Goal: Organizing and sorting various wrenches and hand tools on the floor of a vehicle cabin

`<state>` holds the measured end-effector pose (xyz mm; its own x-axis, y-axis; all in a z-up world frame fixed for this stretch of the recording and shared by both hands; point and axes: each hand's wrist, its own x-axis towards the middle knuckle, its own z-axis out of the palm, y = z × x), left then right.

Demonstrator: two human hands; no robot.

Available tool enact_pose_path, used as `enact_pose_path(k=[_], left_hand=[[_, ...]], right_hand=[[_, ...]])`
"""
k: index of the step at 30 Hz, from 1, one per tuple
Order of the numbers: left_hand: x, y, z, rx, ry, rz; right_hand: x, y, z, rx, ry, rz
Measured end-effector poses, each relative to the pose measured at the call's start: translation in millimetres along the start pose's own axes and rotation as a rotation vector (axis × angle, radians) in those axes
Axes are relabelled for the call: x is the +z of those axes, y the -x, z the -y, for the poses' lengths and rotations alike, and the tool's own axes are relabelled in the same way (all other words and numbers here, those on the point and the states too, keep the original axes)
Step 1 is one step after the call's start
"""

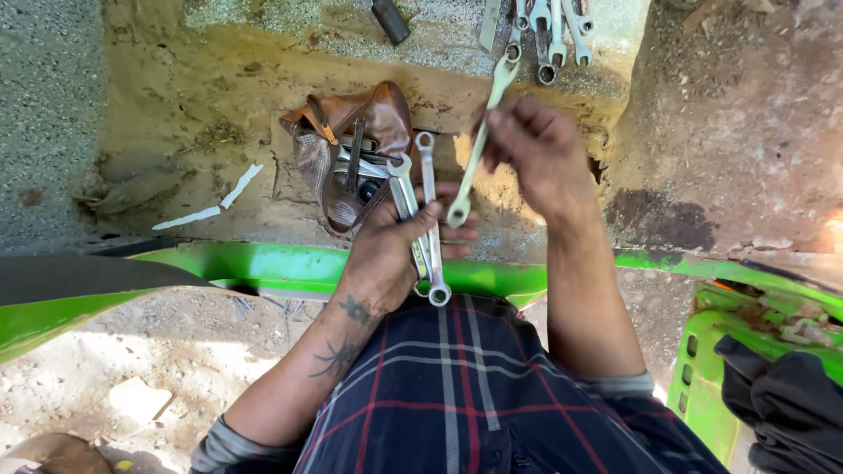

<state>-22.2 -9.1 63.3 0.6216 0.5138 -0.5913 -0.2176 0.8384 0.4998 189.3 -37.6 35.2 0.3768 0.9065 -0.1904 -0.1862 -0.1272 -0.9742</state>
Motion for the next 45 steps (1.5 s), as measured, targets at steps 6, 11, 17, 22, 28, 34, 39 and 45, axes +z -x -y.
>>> enact_pose_path(k=[6, 11, 17, 22, 28, 34, 39, 45], left_hand=[[-18, 7, -12, -0.061, 0.186, 0.258], [-24, 8, -17, -0.047, 0.199, 0.382], [-29, 5, -22, -0.002, 0.147, 0.436], [-29, -4, -6, -0.052, 0.138, 0.422], [-13, 1, -16, -0.075, 0.020, 0.449], [-15, 1, -8, 0.033, 0.094, 0.340], [-9, 15, -9, -0.027, -0.046, 0.312], [-7, 12, -1, -0.045, -0.092, 0.352]], right_hand=[[-52, -92, 21, -0.740, 1.174, -0.451], [-38, -100, 40, -0.796, 1.160, -0.397], [8, -47, 48, -0.653, 0.861, -0.014], [53, 12, 56, -0.406, 0.684, 0.257], [18, 14, 29, -0.226, 0.210, 0.256], [9, 19, 27, -0.039, -0.582, 0.350], [-1, 16, 8, 0.075, -0.830, 0.240], [3, 12, 8, 0.137, -0.780, 0.141]])
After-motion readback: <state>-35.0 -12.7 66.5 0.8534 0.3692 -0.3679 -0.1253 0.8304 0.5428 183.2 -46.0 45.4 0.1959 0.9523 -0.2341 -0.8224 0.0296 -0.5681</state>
